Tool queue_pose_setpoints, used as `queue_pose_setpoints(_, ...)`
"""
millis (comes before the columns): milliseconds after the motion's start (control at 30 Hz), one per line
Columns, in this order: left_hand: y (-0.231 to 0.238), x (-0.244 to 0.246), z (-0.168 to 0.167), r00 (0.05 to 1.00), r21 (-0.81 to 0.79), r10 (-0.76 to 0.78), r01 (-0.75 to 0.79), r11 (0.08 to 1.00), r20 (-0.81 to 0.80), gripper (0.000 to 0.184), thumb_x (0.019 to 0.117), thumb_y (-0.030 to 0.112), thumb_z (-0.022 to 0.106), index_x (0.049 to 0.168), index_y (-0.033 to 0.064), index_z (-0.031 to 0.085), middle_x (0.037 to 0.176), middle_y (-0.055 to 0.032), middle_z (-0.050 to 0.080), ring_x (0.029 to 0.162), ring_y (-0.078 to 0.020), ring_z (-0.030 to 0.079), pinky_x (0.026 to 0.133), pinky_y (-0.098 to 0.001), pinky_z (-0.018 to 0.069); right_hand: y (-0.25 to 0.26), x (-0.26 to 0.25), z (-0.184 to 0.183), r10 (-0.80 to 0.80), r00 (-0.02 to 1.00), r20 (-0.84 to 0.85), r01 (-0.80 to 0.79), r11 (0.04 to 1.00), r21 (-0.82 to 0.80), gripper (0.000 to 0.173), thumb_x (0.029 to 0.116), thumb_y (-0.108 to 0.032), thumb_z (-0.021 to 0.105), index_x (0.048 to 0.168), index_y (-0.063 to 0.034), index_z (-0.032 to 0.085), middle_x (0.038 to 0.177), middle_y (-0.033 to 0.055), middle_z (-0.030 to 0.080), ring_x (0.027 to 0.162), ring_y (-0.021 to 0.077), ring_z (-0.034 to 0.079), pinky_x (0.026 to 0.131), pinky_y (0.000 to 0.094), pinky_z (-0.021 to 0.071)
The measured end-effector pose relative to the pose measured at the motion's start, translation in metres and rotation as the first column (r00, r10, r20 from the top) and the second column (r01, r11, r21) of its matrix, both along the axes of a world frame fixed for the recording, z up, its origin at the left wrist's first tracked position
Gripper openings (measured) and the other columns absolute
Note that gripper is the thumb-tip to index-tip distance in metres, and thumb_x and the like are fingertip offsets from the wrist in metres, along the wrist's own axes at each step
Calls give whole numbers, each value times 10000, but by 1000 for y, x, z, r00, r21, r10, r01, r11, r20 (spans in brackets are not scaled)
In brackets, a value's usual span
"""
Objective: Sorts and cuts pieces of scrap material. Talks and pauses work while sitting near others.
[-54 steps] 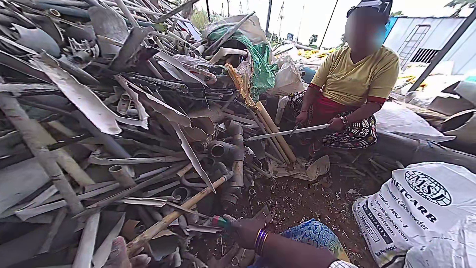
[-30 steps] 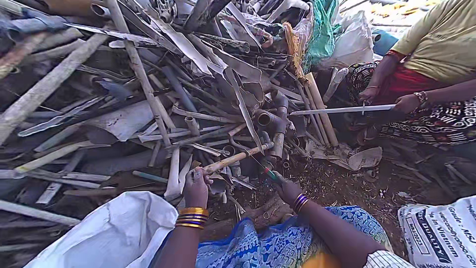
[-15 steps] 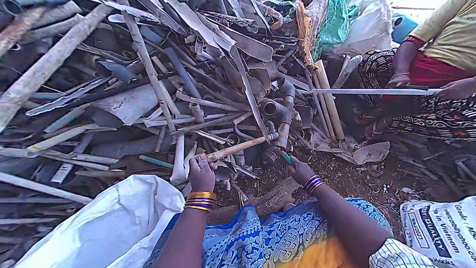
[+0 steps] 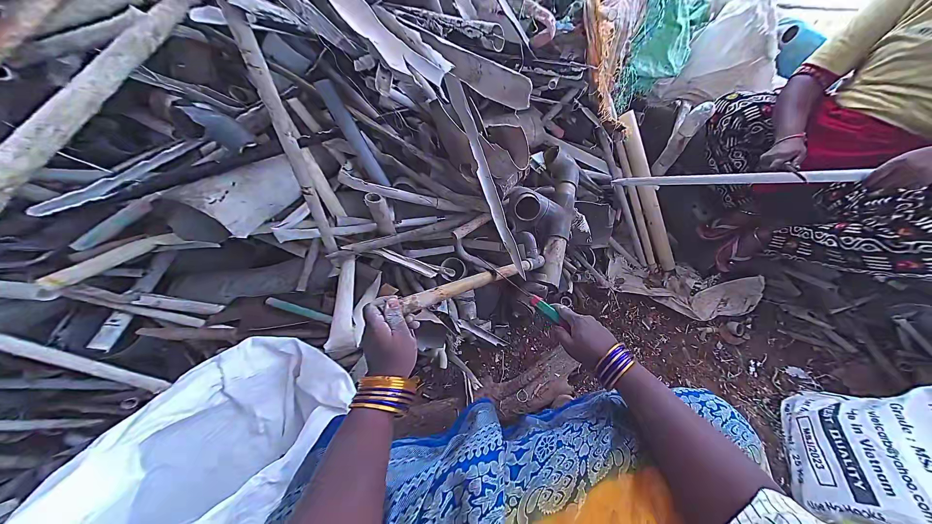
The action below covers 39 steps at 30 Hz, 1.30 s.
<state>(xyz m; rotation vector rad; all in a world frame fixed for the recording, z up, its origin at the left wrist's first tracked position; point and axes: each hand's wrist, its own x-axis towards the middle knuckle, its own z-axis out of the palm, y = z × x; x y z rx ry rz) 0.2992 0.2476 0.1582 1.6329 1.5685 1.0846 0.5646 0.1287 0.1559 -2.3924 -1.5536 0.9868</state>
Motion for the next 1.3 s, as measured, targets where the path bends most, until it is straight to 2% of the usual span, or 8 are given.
queue_pose_setpoints(233,1,0,4,998,4,-17,17,1000,-54,422,1132,176,310,1399,-122,444,1047,-229,654,849,-196,678,832,-346,557,-1,11,33,73,991,112,-71,997,-22,502,1079,-259,451,1577,-203,419,1256,220,667,1148,405,651,956,615,484)
queue_pose_setpoints(333,-2,-2,1,997,-17,-26,25,1000,-75,416,1134,172,302,1411,-106,439,1053,-217,651,860,-181,679,843,-333,554,-1,19,39,5,978,207,18,994,-110,429,1078,-259,444,1484,-140,510,1287,216,656,1191,405,638,956,625,481)
queue_pose_setpoints(467,-2,-2,1,996,12,-34,35,999,-87,413,1126,154,316,1413,-119,435,1097,-263,651,901,-232,692,862,-367,557,-1,19,52,69,989,129,-65,997,-36,454,1077,-263,479,1523,-185,498,1276,205,662,1173,390,638,972,614,472)
queue_pose_setpoints(700,-4,0,7,992,33,-22,26,999,-122,395,1129,187,362,1348,-107,509,966,-199,678,791,-188,689,789,-354,568,-4,-17,17,123,992,-8,-123,989,-79,527,1101,-239,424,1599,-106,314,1240,263,649,1144,426,647,971,602,486)
queue_pose_setpoints(800,-9,6,12,995,18,15,-13,1000,-102,386,1129,186,360,1324,-106,519,890,-144,669,732,-131,678,753,-307,571,3,-21,-38,-59,998,25,63,967,-247,533,1096,-202,395,1565,-2,239,1345,280,595,1254,409,617,1022,568,490)
queue_pose_setpoints(933,-13,21,20,995,50,78,-76,996,-59,396,1130,212,377,1297,-104,547,863,-142,663,700,-138,661,726,-317,569,5,-1,-72,-183,983,-9,177,961,-213,520,1097,-221,405,1522,56,290,1369,298,576,1288,401,595,1067,541,464)
queue_pose_setpoints(1100,-12,28,36,931,-132,233,-203,970,281,415,1143,260,357,1227,-114,514,722,-41,589,560,-37,612,609,-215,561,-5,-41,-43,178,984,-27,-180,980,-89,497,1110,-278,371,1541,-33,332,1220,277,655,1135,449,663,944,619,508)
queue_pose_setpoints(1300,-5,21,41,802,-371,354,-180,911,480,415,1146,347,321,1201,-35,471,669,-2,551,504,-42,588,547,-201,544,12,3,-69,-176,984,1,174,974,-148,480,1112,-278,386,1489,17,371,1313,274,618,1238,401,627,1026,551,491)
